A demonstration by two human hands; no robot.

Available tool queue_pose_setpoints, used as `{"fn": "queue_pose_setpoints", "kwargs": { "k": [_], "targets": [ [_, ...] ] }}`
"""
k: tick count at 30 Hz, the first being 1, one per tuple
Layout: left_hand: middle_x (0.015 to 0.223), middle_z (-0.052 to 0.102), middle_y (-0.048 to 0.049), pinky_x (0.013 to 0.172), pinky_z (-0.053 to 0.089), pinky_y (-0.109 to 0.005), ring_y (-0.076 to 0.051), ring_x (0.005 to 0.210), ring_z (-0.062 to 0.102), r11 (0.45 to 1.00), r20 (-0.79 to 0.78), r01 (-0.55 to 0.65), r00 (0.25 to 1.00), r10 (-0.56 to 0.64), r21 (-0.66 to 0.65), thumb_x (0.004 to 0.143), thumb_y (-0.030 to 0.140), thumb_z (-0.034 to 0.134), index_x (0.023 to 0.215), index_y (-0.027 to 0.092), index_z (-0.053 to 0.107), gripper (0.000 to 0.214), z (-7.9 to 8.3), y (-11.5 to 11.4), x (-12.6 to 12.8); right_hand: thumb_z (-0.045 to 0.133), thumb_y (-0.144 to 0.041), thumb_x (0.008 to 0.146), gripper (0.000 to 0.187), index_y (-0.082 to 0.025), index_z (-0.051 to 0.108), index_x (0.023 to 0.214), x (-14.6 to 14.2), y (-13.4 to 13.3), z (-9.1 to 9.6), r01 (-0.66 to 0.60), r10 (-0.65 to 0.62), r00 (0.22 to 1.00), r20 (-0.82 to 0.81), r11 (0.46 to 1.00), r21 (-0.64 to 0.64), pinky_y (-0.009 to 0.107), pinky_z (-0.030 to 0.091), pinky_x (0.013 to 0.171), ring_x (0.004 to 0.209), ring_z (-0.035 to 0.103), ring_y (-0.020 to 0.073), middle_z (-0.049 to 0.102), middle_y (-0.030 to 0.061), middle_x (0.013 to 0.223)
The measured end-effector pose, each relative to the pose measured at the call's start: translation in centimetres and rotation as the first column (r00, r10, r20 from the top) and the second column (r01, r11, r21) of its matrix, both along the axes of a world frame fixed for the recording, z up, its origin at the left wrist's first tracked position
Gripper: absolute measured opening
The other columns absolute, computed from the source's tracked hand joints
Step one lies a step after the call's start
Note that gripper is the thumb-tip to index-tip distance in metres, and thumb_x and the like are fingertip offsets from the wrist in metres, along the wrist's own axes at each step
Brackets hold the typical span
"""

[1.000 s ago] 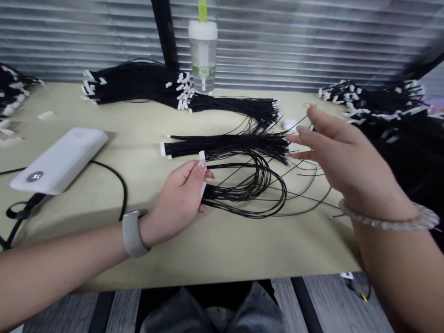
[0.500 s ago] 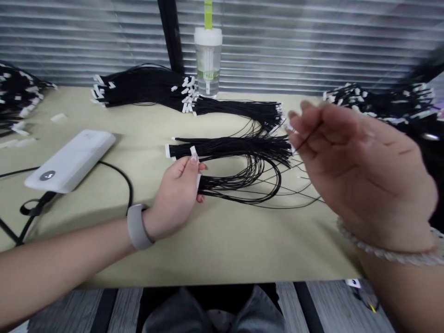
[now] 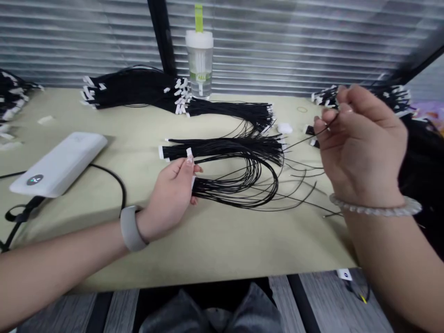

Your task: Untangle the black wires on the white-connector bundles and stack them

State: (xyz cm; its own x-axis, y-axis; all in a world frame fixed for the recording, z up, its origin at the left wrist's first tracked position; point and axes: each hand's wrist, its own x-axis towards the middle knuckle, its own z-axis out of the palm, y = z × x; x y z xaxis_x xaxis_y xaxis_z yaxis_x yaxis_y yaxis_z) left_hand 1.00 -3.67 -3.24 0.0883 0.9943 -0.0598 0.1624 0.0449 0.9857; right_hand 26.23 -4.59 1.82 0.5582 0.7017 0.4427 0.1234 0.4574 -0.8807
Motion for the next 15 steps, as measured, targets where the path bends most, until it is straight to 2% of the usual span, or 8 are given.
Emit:
{"fn": "queue_pose_setpoints", "kwargs": {
  "k": [2,4,7,9,10,12,14,15],
  "targets": [
    [0.080,0.052,-0.0033,0.031,0.040,-0.014,-0.007,0.050,0.045,1.000,0.024,-0.002,1.000,0.002,0.004,0.082,0.046,0.044,0.077,0.016,0.055,0.033,-0.1,0.0,0.1,0.052,-0.010,0.077,0.025,-0.020,0.052,0.100,0.3,0.0,0.3,0.032,-0.035,0.996,-0.077,0.998,-0.046,0.023,0.047,0.068,0.069,0.055,0.0037,0.051,0.0073,0.118],
    [0.076,0.052,-0.0029,0.030,0.040,-0.014,-0.007,0.048,0.044,1.000,0.017,0.010,1.000,-0.010,0.012,0.082,0.047,0.043,0.078,0.016,0.056,0.033,-0.1,0.0,0.1,0.052,-0.012,0.078,0.030,-0.025,0.049,0.105,0.2,-0.3,0.6,0.002,-0.008,0.996,-0.092,0.997,-0.073,0.020,0.042,0.055,0.054,0.046,0.0011,0.056,0.0045,0.108],
    [0.064,0.049,-0.0001,0.029,0.039,-0.015,-0.006,0.042,0.043,0.995,-0.058,0.090,0.994,-0.088,0.042,0.083,0.048,0.041,0.076,0.018,0.056,0.035,0.1,-0.3,0.1,0.053,-0.014,0.078,0.033,-0.031,0.049,0.107,-1.2,-1.2,0.5,-0.112,0.118,0.988,0.096,0.991,-0.072,0.020,0.033,0.045,0.047,0.039,0.0029,0.060,-0.0002,0.084],
    [0.057,0.046,0.0020,0.029,0.038,-0.015,-0.006,0.037,0.042,0.986,-0.107,0.157,0.983,-0.150,0.060,0.084,0.048,0.039,0.075,0.019,0.056,0.035,0.3,-0.6,0.0,0.055,-0.019,0.079,0.014,-0.024,0.057,0.092,-2.9,-2.1,0.1,-0.149,0.186,0.931,0.315,0.979,-0.137,0.021,0.034,0.045,0.050,0.044,0.0054,0.060,0.0007,0.074],
    [0.055,0.046,0.0027,0.030,0.038,-0.015,-0.005,0.035,0.042,0.981,-0.121,0.184,0.977,-0.175,0.065,0.085,0.047,0.038,0.074,0.019,0.055,0.035,0.4,-0.7,0.0,0.056,-0.023,0.079,0.007,-0.022,0.060,0.084,-3.7,-2.5,-0.1,-0.144,0.226,0.871,0.437,0.966,-0.213,0.021,0.035,0.045,0.052,0.047,0.0065,0.061,0.0014,0.073],
    [0.053,0.045,0.0034,0.030,0.038,-0.015,-0.005,0.034,0.043,0.973,-0.128,0.218,0.970,-0.208,0.069,0.085,0.046,0.038,0.073,0.019,0.055,0.034,0.5,-1.0,-0.1,0.056,-0.026,0.079,0.009,-0.019,0.060,0.075,-5.4,-3.1,-0.5,-0.142,0.314,0.689,0.653,0.942,-0.303,0.022,0.038,0.051,0.059,0.050,0.0080,0.060,0.0008,0.070],
    [0.051,0.046,0.0036,0.030,0.037,-0.015,-0.006,0.034,0.044,0.967,-0.131,0.247,0.963,-0.237,0.064,0.086,0.045,0.039,0.072,0.020,0.054,0.033,0.6,-1.2,-0.1,0.054,-0.024,0.080,0.012,-0.018,0.060,0.072,-6.5,-3.4,-1.0,-0.137,0.347,0.505,0.790,0.936,-0.324,0.022,0.038,0.056,0.063,0.049,0.0079,0.058,0.0001,0.070],
    [0.050,0.045,0.0038,0.030,0.038,-0.015,-0.006,0.034,0.044,0.964,-0.135,0.259,0.959,-0.249,0.062,0.086,0.045,0.039,0.072,0.020,0.054,0.032,0.6,-1.3,-0.1,0.052,-0.023,0.081,0.013,-0.017,0.059,0.072,-6.9,-3.4,-1.2,-0.140,0.346,0.442,0.828,0.938,-0.317,0.021,0.037,0.057,0.063,0.049,0.0075,0.057,-0.0001,0.070]
  ]
}}
